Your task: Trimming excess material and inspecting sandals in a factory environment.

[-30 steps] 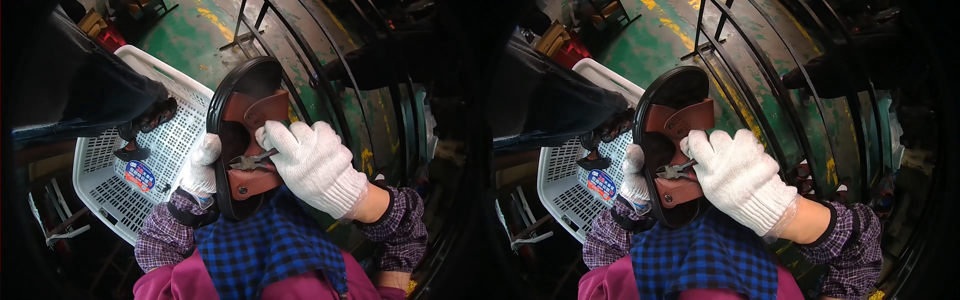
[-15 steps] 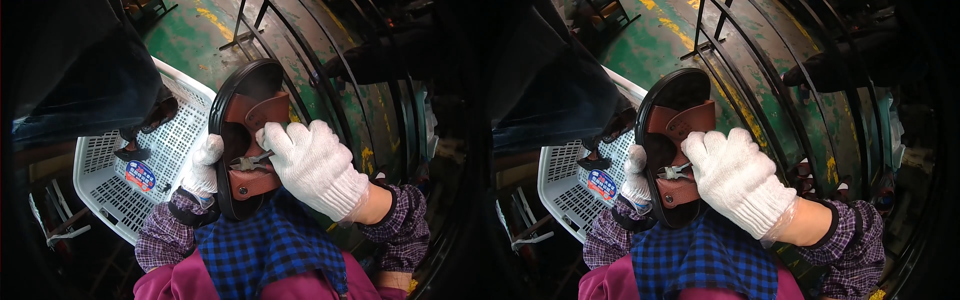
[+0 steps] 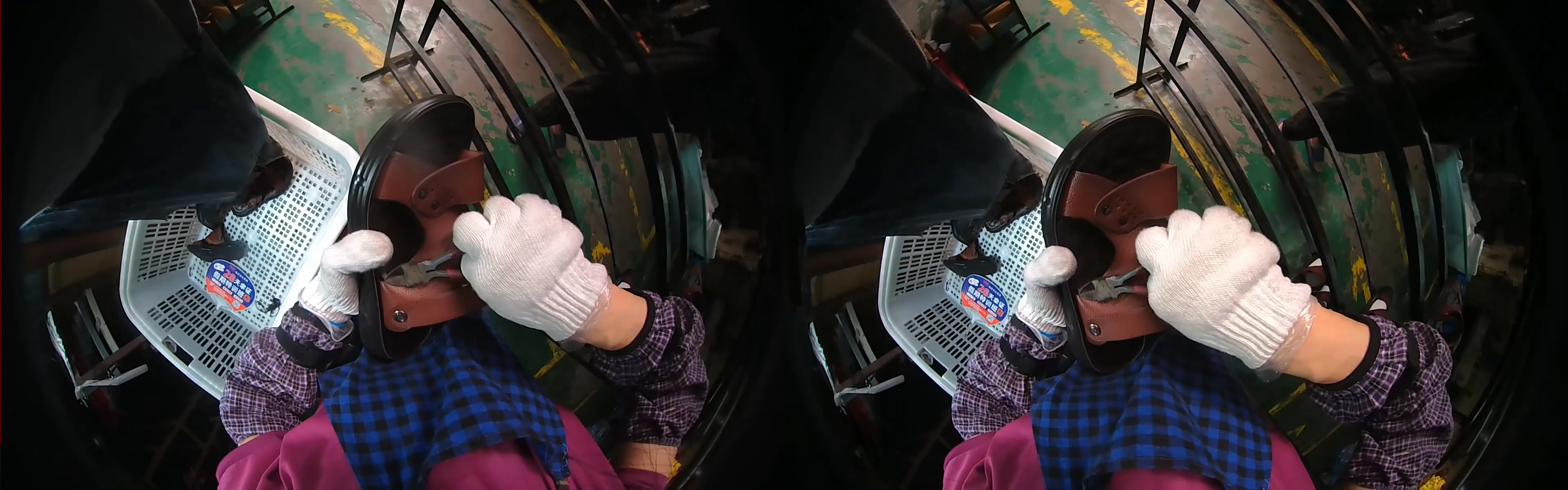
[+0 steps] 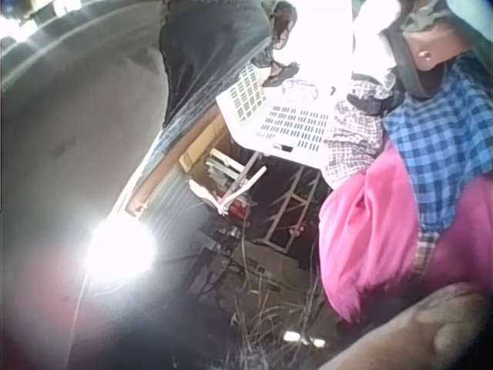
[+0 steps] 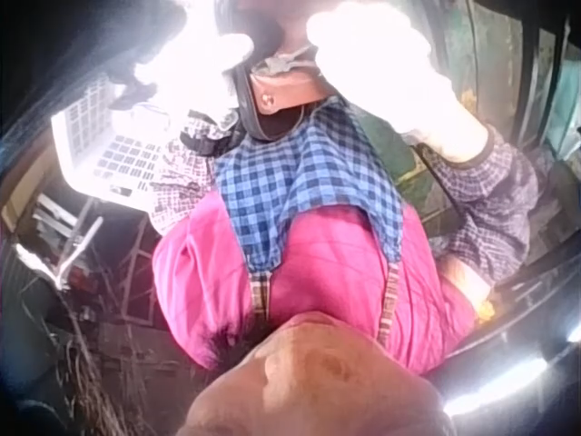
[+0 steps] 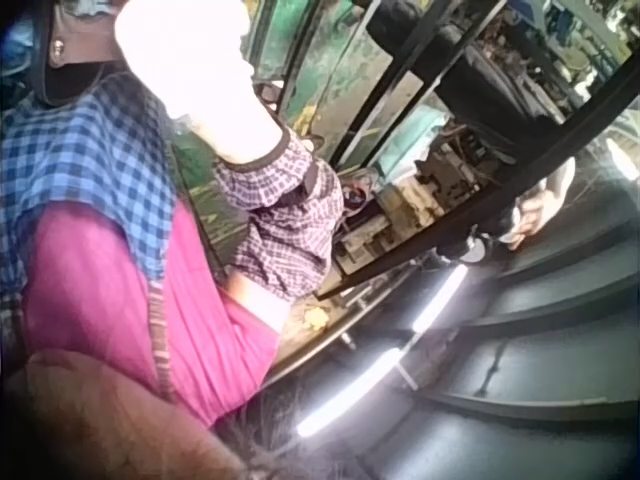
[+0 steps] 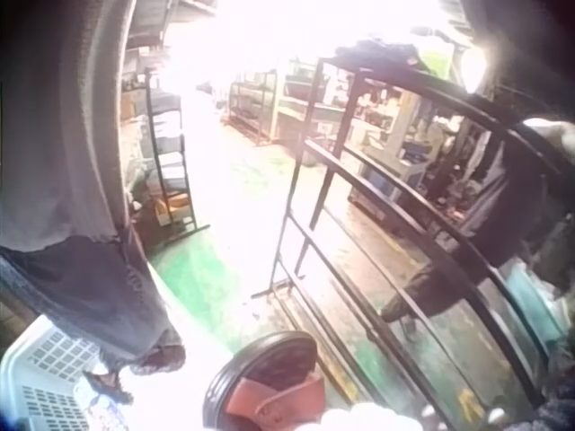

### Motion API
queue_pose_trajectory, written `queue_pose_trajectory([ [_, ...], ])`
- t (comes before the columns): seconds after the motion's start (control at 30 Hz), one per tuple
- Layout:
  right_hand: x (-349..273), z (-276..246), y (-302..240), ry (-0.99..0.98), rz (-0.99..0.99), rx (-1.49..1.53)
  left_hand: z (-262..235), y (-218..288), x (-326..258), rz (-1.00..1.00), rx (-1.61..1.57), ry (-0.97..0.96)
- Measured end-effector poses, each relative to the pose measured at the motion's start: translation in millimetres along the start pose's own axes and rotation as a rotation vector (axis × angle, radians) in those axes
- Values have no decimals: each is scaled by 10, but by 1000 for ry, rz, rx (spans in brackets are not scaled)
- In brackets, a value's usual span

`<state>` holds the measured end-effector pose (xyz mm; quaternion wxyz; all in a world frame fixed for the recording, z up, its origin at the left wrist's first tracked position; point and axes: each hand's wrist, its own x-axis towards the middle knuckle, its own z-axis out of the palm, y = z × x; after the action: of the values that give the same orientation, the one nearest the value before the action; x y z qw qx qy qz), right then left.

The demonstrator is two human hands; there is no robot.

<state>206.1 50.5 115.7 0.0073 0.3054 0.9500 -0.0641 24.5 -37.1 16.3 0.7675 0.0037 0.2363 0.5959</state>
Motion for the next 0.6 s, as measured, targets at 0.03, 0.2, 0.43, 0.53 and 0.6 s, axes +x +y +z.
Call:
queue_pose_trajectory([
  [0.03, -38, -6, -16, -16, -2, -16, -14, 1, 5, -11, 16, 28],
  [0.2, -75, -40, -66, -23, -98, -34, 203, -21, 104, 86, 63, -142],
  [0.43, -151, -290, -432, -169, -111, 409, -18, 23, 31, 3, -49, 124],
  [0.53, -89, -286, -268, -137, -31, 401, 57, 6, -61, 37, -161, 144],
  [0.6, -17, -308, -103, -86, -217, 272, -213, -18, -17, -15, -107, 205],
])
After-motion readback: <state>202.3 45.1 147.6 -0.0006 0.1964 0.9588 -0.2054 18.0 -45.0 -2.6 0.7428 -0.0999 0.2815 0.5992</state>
